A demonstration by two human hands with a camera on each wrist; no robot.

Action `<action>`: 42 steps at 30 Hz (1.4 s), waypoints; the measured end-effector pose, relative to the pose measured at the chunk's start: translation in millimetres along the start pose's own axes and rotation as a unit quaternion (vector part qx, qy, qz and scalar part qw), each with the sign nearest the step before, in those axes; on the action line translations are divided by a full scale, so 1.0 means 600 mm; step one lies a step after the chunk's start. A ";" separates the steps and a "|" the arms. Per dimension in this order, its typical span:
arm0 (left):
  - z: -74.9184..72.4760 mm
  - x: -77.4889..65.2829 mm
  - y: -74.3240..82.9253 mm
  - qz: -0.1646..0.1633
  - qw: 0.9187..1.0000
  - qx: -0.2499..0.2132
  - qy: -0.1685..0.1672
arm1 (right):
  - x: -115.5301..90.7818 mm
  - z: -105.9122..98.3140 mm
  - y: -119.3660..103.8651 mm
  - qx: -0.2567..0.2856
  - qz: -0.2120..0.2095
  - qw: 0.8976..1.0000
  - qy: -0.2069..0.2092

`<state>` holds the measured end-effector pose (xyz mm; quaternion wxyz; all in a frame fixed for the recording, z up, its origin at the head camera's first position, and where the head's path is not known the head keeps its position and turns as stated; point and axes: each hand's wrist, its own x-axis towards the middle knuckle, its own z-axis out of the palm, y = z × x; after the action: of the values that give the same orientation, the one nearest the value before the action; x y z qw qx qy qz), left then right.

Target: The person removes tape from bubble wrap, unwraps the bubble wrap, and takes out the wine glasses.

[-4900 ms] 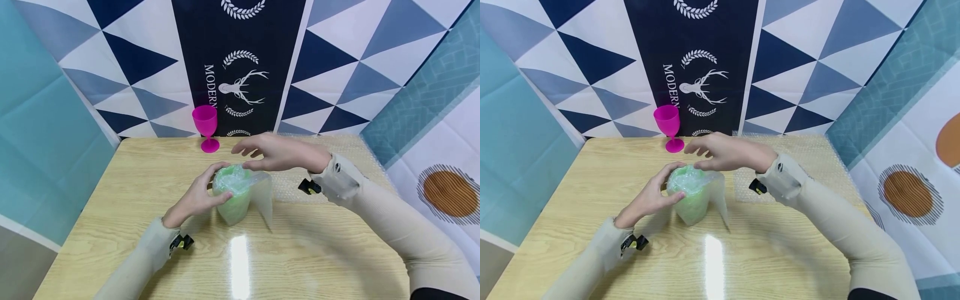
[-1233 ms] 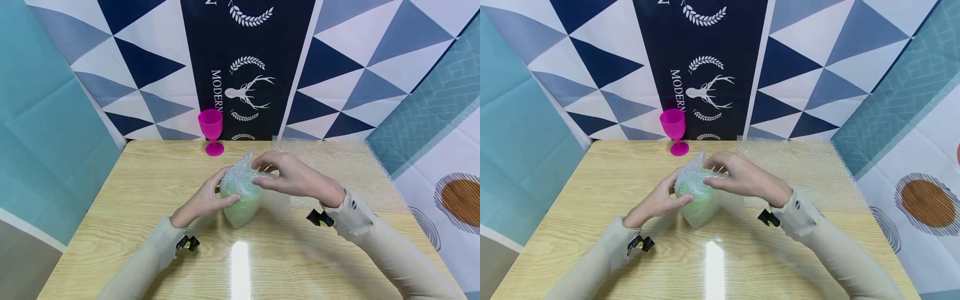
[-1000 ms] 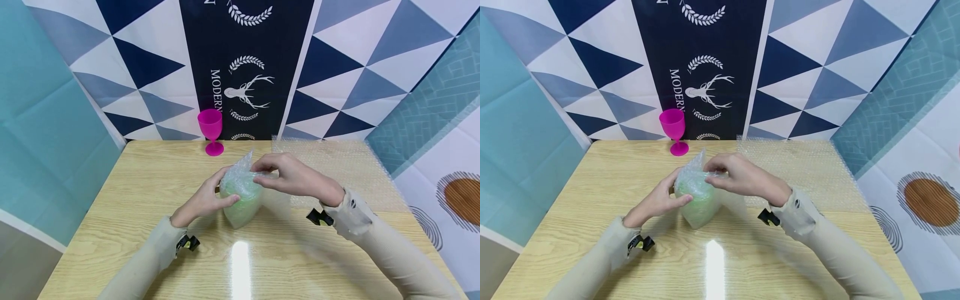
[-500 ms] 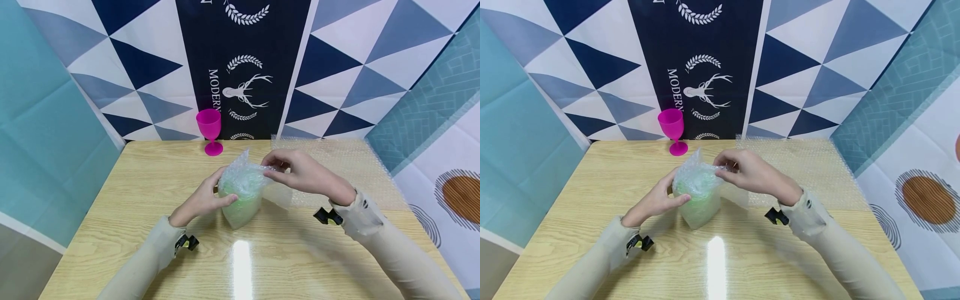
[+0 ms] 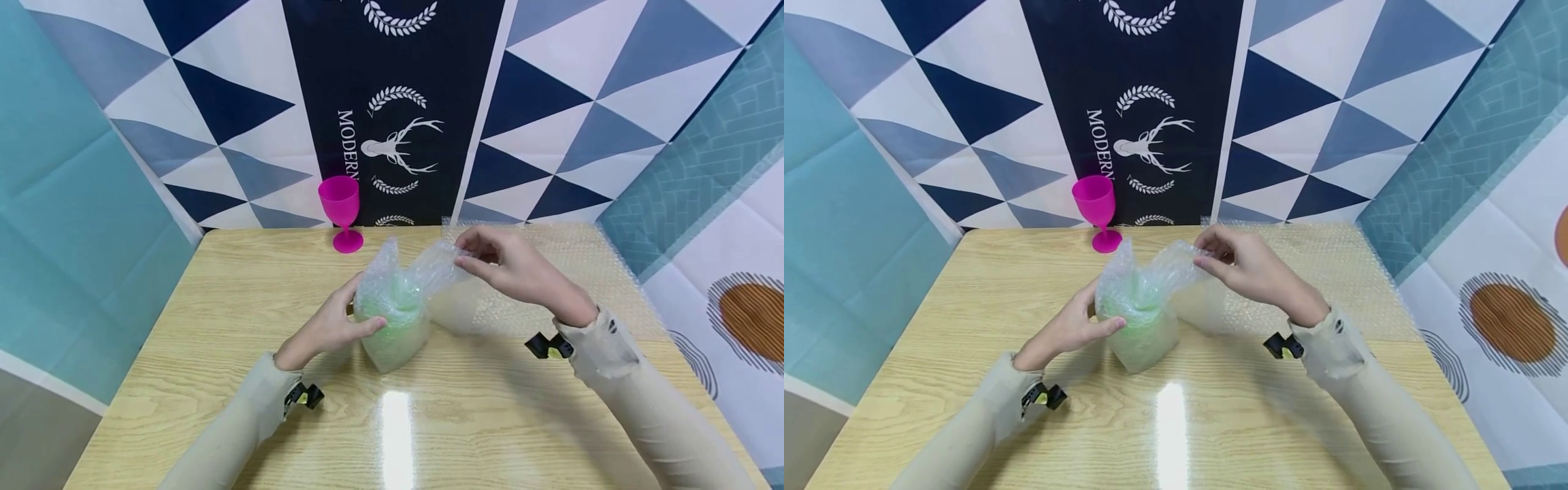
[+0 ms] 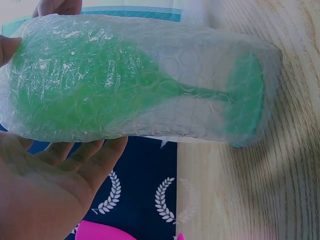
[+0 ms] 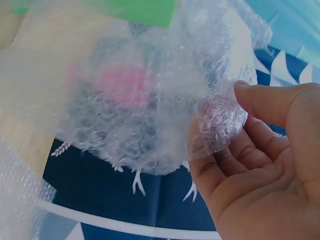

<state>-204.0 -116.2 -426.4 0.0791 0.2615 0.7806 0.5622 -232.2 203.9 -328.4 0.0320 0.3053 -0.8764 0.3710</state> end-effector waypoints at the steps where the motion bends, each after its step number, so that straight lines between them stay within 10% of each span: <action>1: 0.000 0.000 0.000 0.000 1.000 0.002 0.001 | 0.001 -0.001 0.003 0.003 0.005 1.000 0.002; 16: -0.004 0.000 -0.001 0.009 1.000 0.011 -0.008 | 0.013 0.004 0.052 0.096 0.101 0.990 0.035; 42: -0.009 0.002 -0.003 0.023 0.999 -0.003 -0.039 | 0.050 0.051 0.115 0.157 0.135 0.972 0.111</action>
<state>-208.0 -120.3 -426.1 0.0973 0.3010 0.7692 0.5553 -289.8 205.1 -385.2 0.0308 0.1426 -0.8312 0.5364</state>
